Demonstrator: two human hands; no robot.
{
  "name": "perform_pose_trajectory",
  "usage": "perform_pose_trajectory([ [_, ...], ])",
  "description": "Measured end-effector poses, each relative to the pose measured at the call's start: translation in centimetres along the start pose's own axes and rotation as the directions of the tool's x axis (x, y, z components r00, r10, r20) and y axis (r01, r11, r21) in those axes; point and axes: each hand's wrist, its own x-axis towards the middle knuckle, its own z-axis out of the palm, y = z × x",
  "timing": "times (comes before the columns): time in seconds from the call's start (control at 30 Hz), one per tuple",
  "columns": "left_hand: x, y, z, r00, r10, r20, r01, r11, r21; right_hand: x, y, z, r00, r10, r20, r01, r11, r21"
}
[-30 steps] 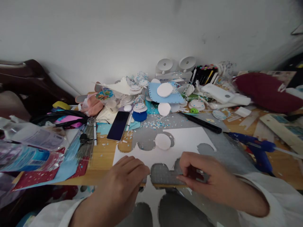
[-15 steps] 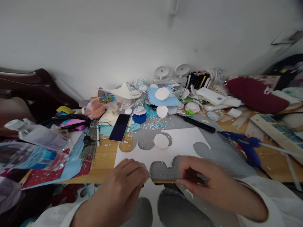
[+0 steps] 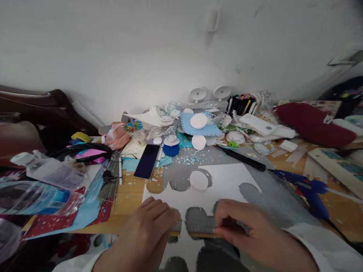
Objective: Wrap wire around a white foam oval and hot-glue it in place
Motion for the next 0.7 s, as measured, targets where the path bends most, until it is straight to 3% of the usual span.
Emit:
perform_pose_trajectory([
  [0.2, -0.6, -1.9, 0.6, 0.999, -0.046, -0.02, 0.045, 0.997, -0.056, 1.9, 0.1, 0.1, 0.998, -0.052, 0.031, 0.052, 0.999, -0.004],
  [0.4, -0.1, -2.1, 0.6, 0.991, -0.129, -0.029, 0.121, 0.973, -0.196, 1.8, 0.1, 0.3, 0.996, -0.08, -0.034, 0.079, 0.996, -0.026],
  [0.7, 0.3, -1.6, 0.9, 0.987, -0.116, -0.109, 0.074, 0.942, -0.327, 0.6, -0.4, 0.6, 0.993, 0.065, -0.094, -0.067, 0.998, -0.017],
])
